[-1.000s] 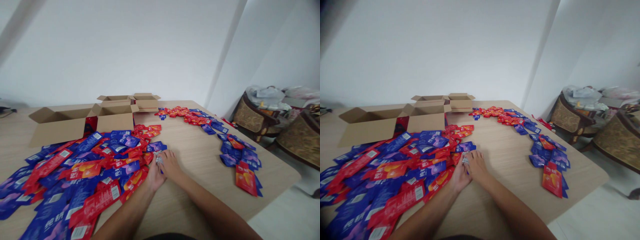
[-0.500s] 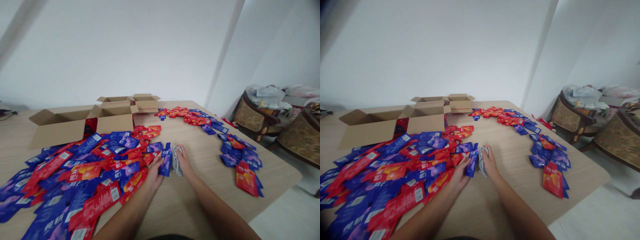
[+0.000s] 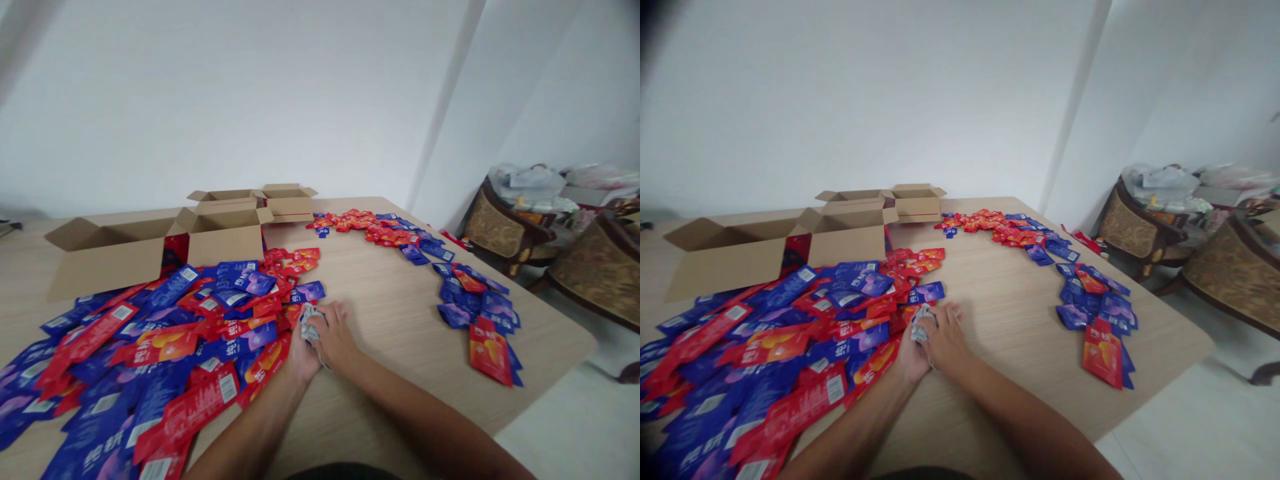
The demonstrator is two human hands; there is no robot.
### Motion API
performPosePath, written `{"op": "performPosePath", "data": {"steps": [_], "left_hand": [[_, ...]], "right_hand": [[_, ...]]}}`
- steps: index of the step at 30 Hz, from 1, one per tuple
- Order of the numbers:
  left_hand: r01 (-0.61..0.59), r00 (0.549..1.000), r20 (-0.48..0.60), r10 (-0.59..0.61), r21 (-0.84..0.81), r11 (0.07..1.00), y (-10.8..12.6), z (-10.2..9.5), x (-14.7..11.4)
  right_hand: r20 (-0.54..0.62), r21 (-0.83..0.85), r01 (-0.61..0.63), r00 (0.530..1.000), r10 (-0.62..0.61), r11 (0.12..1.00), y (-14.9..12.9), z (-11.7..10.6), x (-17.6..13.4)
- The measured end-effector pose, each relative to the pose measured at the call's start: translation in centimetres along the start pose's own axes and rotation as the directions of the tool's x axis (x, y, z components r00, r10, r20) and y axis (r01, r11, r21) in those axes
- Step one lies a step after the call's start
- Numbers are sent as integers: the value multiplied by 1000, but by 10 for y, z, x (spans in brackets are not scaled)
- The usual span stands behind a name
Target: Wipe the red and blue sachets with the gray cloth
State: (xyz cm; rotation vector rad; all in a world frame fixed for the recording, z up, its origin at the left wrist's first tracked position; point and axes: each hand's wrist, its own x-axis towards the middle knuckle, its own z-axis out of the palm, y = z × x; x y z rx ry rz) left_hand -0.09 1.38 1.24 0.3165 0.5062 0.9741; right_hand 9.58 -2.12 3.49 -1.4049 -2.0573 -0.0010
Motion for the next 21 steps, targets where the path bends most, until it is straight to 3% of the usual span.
{"op": "performPosePath", "data": {"steps": [5,9,14,16,18,21], "left_hand": [[98,995,3,-98,-114,989,4,18,-5],[106,994,-10,-107,-44,993,-1,18,-4],[28,995,97,-17,-122,992,-2,14,2],[-22,994,103,40,-170,985,1,14,4],[-49,992,104,71,-201,978,3,14,5],[-56,992,97,79,-228,972,4,13,8]], "right_hand": [[-42,-118,-135,991,131,984,26,-6,13],[-62,-237,-159,987,149,958,47,-14,22],[-258,-227,-264,944,204,937,54,-38,21],[-188,-146,-210,965,181,967,47,-44,12],[-24,-12,-190,981,190,982,40,-44,3],[179,281,-285,954,242,916,40,-37,-2]]}}
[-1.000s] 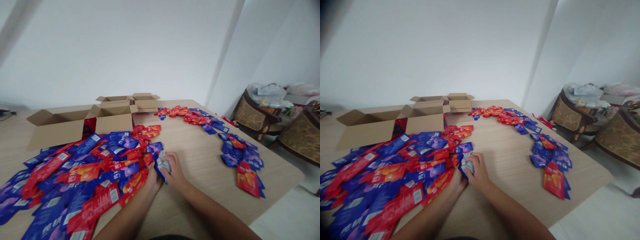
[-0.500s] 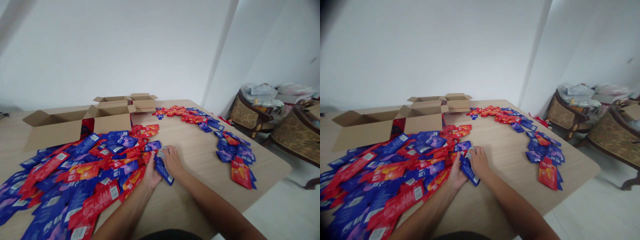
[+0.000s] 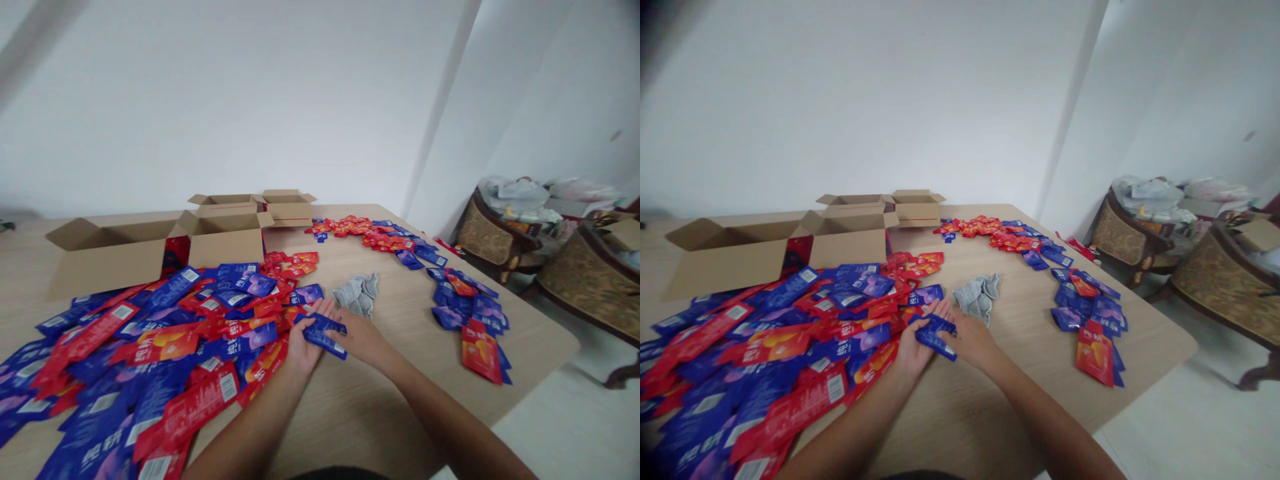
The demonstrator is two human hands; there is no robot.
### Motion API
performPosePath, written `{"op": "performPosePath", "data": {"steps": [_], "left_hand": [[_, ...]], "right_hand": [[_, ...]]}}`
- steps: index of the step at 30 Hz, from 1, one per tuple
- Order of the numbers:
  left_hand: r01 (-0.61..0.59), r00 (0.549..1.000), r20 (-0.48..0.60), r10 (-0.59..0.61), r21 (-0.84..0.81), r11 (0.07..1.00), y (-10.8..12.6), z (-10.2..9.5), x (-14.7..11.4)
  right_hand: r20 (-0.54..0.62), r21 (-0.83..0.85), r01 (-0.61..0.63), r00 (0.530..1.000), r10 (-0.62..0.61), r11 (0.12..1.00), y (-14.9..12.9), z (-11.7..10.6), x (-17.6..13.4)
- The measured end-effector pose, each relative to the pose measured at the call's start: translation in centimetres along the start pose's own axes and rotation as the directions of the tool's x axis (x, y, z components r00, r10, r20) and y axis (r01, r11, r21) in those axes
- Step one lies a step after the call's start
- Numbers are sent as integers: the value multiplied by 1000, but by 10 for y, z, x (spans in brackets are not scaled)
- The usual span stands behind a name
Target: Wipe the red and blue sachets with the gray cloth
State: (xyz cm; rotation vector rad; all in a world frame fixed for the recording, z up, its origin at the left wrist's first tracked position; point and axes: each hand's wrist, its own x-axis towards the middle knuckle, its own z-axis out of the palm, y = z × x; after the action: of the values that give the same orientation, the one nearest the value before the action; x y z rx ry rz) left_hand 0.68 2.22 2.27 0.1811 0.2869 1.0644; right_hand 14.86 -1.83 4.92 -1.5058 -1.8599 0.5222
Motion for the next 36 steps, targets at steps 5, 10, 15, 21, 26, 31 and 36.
{"op": "performPosePath", "data": {"steps": [5,10,15,21,26,31,36], "left_hand": [[43,997,-58,-43,3,999,-1,-8,5],[94,996,6,-95,38,995,-3,-10,4],[132,991,-30,-130,78,988,-3,-6,2],[157,987,-62,-151,105,982,-3,-4,2],[146,986,-91,-136,115,983,-4,-3,2],[146,987,-79,-137,122,982,-3,-7,3],[144,989,-59,-137,127,981,-4,-9,4]], "right_hand": [[184,582,-162,981,65,797,3,-6,37],[142,685,-81,990,-24,724,-40,-22,85],[-69,336,158,987,-143,929,-34,-52,94],[-471,-513,-428,865,173,744,79,-120,-18],[-624,-474,-790,612,486,388,149,-132,-131],[-582,-543,-723,690,430,427,179,-112,-115],[-534,-588,-584,800,274,560,192,-107,-31]]}}
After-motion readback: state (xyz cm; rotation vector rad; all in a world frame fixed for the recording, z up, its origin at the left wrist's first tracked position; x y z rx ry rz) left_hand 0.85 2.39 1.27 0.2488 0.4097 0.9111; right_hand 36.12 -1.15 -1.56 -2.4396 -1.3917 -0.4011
